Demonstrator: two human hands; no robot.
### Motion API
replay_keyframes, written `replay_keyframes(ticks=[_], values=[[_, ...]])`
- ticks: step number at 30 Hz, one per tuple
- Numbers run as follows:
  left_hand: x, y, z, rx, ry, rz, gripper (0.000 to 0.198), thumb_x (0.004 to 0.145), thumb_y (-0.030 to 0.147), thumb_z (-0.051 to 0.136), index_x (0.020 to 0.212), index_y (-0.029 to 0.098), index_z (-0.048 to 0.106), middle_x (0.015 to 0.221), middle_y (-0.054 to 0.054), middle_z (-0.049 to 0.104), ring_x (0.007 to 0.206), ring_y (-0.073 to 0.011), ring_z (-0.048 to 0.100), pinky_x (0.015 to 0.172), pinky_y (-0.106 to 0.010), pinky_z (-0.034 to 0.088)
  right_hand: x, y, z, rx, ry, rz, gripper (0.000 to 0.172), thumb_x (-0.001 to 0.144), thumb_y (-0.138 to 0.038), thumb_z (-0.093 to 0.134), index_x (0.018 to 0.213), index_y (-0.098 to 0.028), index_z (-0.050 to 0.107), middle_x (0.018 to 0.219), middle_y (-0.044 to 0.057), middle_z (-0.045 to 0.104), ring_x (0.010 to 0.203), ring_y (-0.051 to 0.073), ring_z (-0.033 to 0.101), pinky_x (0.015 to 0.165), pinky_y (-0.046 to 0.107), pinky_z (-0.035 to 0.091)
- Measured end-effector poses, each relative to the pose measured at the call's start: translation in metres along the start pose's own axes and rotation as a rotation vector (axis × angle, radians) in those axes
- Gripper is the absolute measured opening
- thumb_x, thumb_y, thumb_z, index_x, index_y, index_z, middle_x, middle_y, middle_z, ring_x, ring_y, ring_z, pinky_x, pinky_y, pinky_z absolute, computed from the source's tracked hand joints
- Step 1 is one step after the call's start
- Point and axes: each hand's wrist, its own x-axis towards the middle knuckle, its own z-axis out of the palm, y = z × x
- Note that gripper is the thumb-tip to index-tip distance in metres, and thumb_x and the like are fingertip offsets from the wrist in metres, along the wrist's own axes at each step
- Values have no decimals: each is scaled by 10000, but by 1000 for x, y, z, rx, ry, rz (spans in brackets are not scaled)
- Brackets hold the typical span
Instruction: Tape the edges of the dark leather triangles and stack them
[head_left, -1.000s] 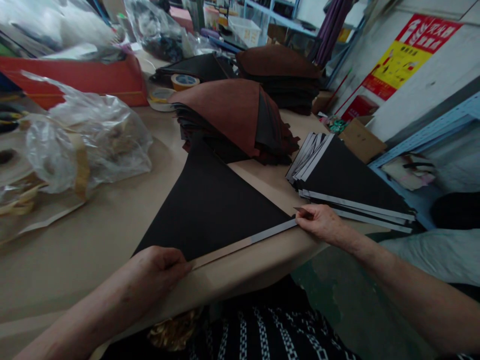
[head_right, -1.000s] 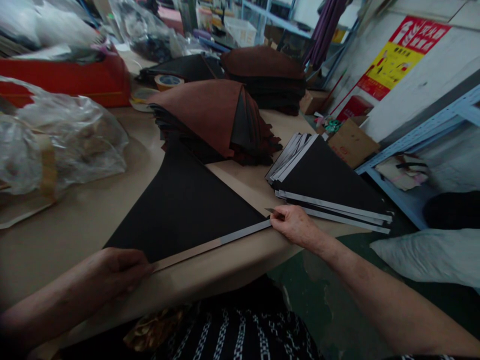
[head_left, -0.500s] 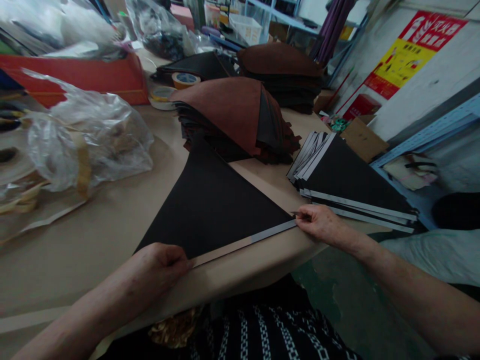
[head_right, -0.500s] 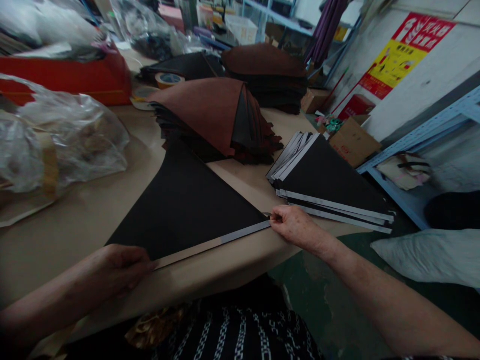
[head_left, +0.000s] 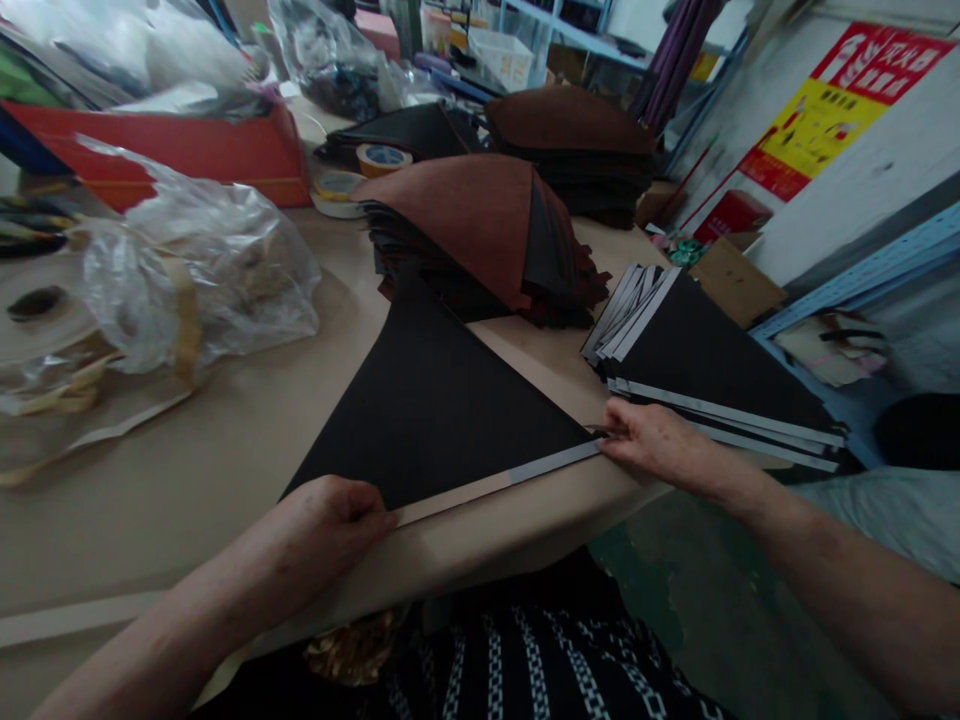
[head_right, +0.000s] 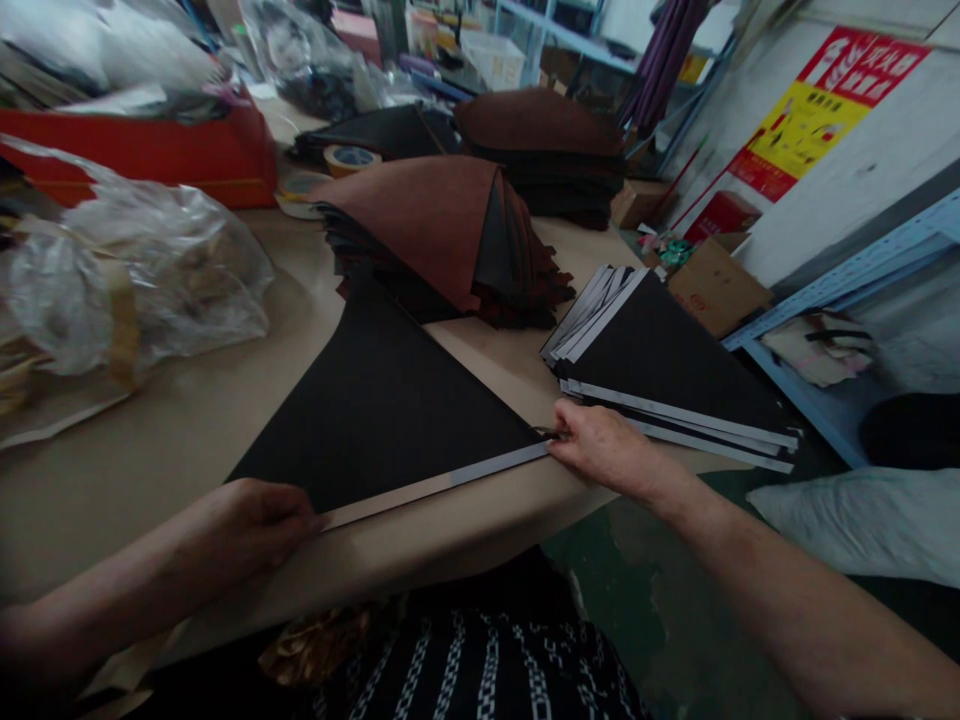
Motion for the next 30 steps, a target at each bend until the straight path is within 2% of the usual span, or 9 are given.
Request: replay_keyframes(ticks=[3,6,8,11,15,21,25,30], values=[[-3,4,-2,17,12,25,337,724,433,405,580,174,568,529,-2,506,489,-117,433,460,-238,266,-3,-14,-9,11,34,-45,130,774,-300,561,854,-200,584,682,3,571,625,143,499,577,260,316],[-6,7,-3,30,13,21,313,724,409,417,583,176,570,522,4,499,484,-116,437,458,-237,262,-2,-31,-9,291,-75,-244,123,829,-248,488,777,-189,583,708,-7,569,653,115,507,601,234,347],[-9,9,-4,34,15,29,316,734,414,420,579,178,563,509,13,480,475,-112,427,455,-236,256,2,-39,-3,403,-117,-319,141,826,-227,476,720,-180,556,664,-21,531,619,99,478,577,219,340],[-14,11,-6,37,11,31,322,741,427,435,585,178,567,496,22,468,470,-107,417,455,-234,255,10,-40,12,379,-99,-331,129,789,-190,490,667,-175,530,608,-35,481,571,89,427,546,217,309],[-21,2,-15,39,-18,13,293,733,402,455,653,174,621,545,17,529,491,-102,429,465,-224,275,15,-33,22,321,-139,-352,101,779,-166,482,701,-179,545,664,-23,525,613,98,462,574,222,325],[-44,-48,-34,33,-3,-14,287,710,391,481,650,166,649,570,18,532,541,-111,438,490,-220,298,13,-34,21,280,-169,-350,118,786,-226,463,704,-198,543,697,-4,553,620,124,498,584,245,348],[-65,-85,-48,15,-2,-76,288,709,393,494,643,166,659,577,14,549,560,-119,444,531,-226,328,12,-37,22,251,-188,-278,182,789,-333,451,693,-216,552,668,20,561,607,160,516,581,279,365],[-82,-126,-62,-14,36,-162,292,715,411,532,615,159,641,546,24,521,534,-112,420,524,-220,310,13,-32,26,211,-229,-214,222,799,-368,437,718,-224,585,704,53,601,647,183,553,612,297,394]])
